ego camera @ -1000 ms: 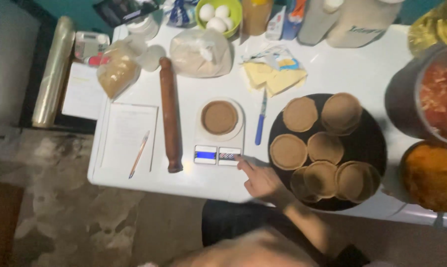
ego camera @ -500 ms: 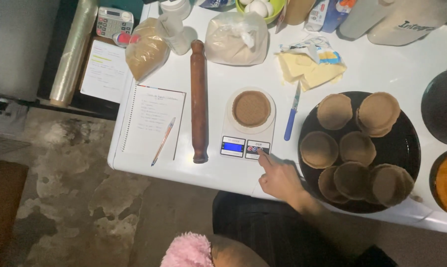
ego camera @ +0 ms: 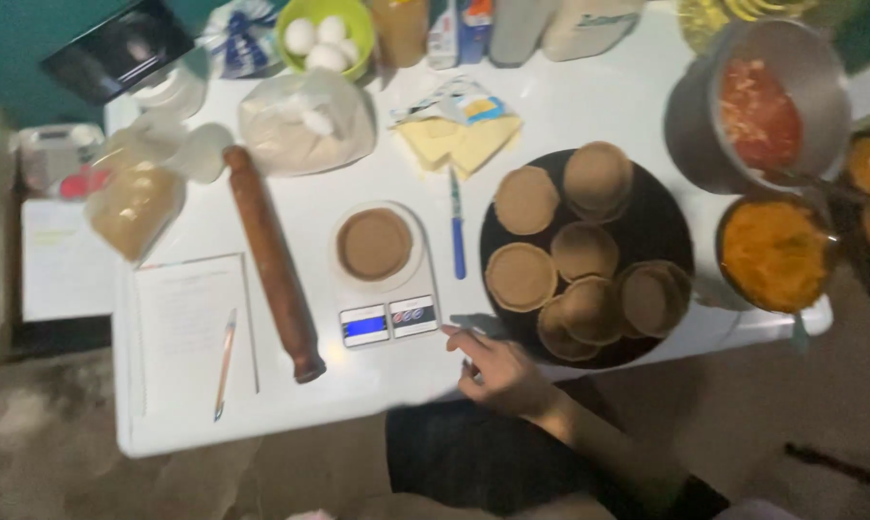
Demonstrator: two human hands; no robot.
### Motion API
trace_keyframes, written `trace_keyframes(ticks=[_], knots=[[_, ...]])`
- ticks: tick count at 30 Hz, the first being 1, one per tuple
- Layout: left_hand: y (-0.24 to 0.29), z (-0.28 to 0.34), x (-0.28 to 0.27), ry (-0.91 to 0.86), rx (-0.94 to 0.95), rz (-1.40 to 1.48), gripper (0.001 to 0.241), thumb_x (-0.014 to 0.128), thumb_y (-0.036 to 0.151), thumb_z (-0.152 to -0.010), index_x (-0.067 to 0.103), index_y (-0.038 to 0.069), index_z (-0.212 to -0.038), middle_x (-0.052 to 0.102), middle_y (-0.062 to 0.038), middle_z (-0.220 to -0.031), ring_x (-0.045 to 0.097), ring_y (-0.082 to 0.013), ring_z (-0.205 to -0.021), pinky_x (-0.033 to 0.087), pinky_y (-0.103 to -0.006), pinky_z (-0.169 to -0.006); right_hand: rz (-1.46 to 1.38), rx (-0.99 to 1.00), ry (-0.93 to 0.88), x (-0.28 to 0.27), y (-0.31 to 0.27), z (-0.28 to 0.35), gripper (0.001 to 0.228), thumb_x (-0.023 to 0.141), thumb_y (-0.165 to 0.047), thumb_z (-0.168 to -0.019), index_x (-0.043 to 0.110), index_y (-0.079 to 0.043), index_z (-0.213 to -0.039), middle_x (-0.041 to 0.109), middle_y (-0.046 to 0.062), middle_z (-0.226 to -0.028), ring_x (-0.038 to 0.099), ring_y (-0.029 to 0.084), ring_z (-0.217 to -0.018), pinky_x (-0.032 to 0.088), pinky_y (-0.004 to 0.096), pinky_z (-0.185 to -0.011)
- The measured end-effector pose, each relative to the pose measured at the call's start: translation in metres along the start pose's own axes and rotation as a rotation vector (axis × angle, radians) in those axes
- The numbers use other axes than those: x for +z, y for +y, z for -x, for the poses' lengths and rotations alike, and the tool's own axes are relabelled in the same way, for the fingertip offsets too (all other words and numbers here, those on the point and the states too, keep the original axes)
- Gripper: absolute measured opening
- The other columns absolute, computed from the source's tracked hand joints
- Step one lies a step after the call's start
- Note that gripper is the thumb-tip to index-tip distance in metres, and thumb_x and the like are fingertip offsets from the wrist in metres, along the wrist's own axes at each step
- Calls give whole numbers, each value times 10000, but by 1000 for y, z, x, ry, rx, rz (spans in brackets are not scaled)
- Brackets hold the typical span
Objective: Assembling savory tarts by filling pre-made crusts with a meat mixture and pumpkin puree, weighing portions on a digital scale, and adding cheese slices.
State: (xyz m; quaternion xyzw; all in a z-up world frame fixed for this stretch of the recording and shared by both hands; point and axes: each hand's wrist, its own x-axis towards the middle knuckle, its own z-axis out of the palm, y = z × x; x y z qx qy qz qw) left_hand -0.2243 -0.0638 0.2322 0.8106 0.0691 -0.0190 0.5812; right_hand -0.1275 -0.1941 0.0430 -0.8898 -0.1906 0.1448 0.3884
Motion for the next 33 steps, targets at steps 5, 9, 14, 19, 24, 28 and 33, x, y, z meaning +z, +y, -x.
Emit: trace_keyframes(ticks=[5, 9, 14, 19, 24, 28, 33], knots=[[-62, -165, -7, -195, 124, -22, 483, 511, 372, -1010, 576, 77, -1387, 754, -99, -1096, 709, -223, -920, 561, -375, -797, -16, -122, 264, -15, 31, 39, 146, 677, -130, -954, 631, -56, -1071, 698, 138, -998, 693, 360, -883, 534, 448, -762], [-198, -222, -19, 65, 141, -492, 417, 576, 293, -1052, 592, 45, -1388, 660, -215, -1240, 640, -384, -1093, 500, -463, -929, -194, 275, 199, -39, 36, 74, 107, 579, -126, -1032, 597, -30, -986, 674, 145, -890, 696, 318, -819, 537, 417, -713], [-302, -250, -28, 299, 92, -760, 458, 706, 333, -1094, 576, -53, -1305, 579, -275, -1228, 566, -446, -1109, 479, -505, -931, -367, 333, 218, -51, 43, 99, 217, 513, -124, -1019, 511, -19, -1210, 631, 169, -1092, 714, 291, -879, 561, 397, -771], [-299, -263, -18, 304, -81, -802, 364, 732, 298, -1066, 623, -11, -1225, 672, -234, -1180, 660, -446, -1035, 512, -539, -882, -343, 396, 163, -76, 39, 100, 424, 620, -234, -997, 473, -40, -1344, 595, 169, -1261, 720, 277, -960, 573, 390, -816], [-319, -264, -32, 333, -112, -769, 308, 724, 246, -1094, 632, -26, -1206, 707, -262, -1106, 694, -441, -977, 535, -528, -846, -313, 422, 108, -86, 55, 106, 486, 655, -276, -976, 487, -72, -1384, 600, 165, -1297, 722, 276, -965, 580, 389, -820], [-354, -262, -35, 379, -133, -114, 310, 622, 175, -1125, 504, -32, -1322, 679, -194, -1179, 684, -320, -1020, 519, -430, -799, -298, 302, 136, -103, 71, 114, 395, 648, -233, -984, 551, -69, -1330, 657, 152, -1272, 723, 281, -1009, 580, 390, -844], [-270, -223, 14, 391, -329, 475, 350, 594, 210, -1086, 508, 42, -1381, 648, -137, -1319, 662, -219, -1144, 539, -322, -816, -198, 163, 119, -138, 104, 133, 303, 676, -189, -986, 606, -60, -1251, 711, 148, -1170, 707, 313, -1057, 564, 406, -864]])
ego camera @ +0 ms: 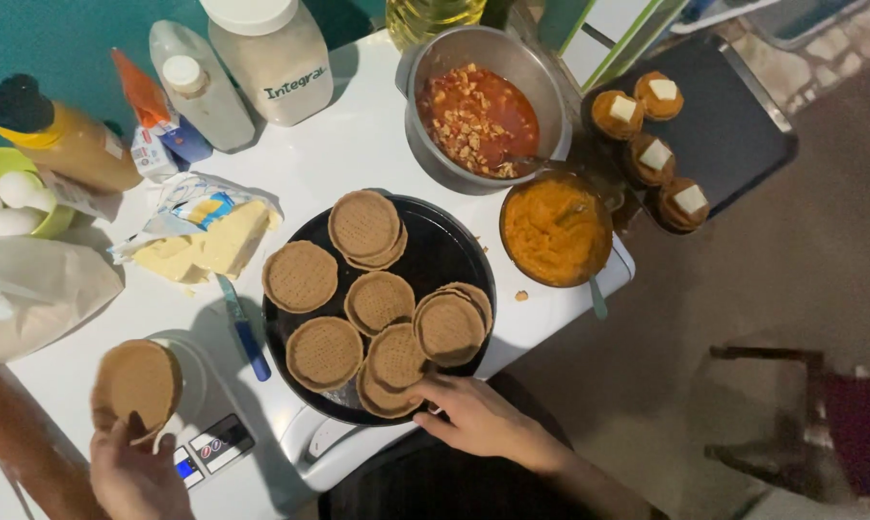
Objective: Assembling savory tarts by filling pre-made crusts with a meat mixture and pumpkin puree, weighing portions on a digital scale, and adding cheese slices.
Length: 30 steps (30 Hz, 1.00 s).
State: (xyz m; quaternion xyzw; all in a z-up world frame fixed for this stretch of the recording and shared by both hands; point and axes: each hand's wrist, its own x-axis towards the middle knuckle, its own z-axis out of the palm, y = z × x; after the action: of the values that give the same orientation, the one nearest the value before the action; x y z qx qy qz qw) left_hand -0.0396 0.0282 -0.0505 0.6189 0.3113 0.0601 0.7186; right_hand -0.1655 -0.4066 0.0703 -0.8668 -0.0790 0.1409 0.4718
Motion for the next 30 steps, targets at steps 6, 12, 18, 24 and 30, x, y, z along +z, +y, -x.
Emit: trace_keyframes(ticks=[6, 12, 18, 24, 30], knots=[[42, 126, 107, -146, -166, 367, 628, 607, 337, -908, 536, 111, -1489, 626, -88, -1393, 637, -229, -1180, 451, -326, -803, -89, 34, -35, -71, 56, 14, 268, 673, -209, -964, 643, -73, -1192, 755, 106, -1112, 763, 260, -971, 594, 377, -806], [-9, 192, 194, -240, -188, 924, 702, 586, 499, -953, 491, 110, -1530, 586, -92, -1460, 601, -267, -1314, 525, -427, -1034, 166, 125, 599, -186, 120, -12, 328, 633, -348, -1009, 662, -70, -1181, 745, 111, -1104, 750, 273, -969, 597, 408, -783], [-3, 261, 274, -864, -467, 1414, 774, 460, 636, -1006, 409, 112, -1574, 480, -224, -1527, 492, -441, -1316, 534, -506, -950, 474, 414, 653, -276, 149, -76, 542, 624, -450, -969, 521, -26, -1290, 673, 249, -1089, 685, 432, -861, 543, 528, -728], [3, 255, 309, -613, -465, 979, 843, 331, 781, -975, 386, 182, -1565, 461, -223, -1533, 468, -492, -1351, 581, -585, -854, 584, 497, 252, -299, 152, -105, 378, 562, -467, -1051, 710, -125, -1112, 745, 190, -1010, 692, 389, -969, 544, 509, -841], [-10, 216, 320, -625, -433, 956, 785, 340, 778, -989, 381, 261, -1579, 470, -191, -1505, 492, -477, -1318, 600, -588, -825, 505, 191, 643, -314, 169, -126, 211, 611, -174, -988, 738, -112, -1145, 720, 167, -1039, 671, 418, -961, 529, 526, -800]])
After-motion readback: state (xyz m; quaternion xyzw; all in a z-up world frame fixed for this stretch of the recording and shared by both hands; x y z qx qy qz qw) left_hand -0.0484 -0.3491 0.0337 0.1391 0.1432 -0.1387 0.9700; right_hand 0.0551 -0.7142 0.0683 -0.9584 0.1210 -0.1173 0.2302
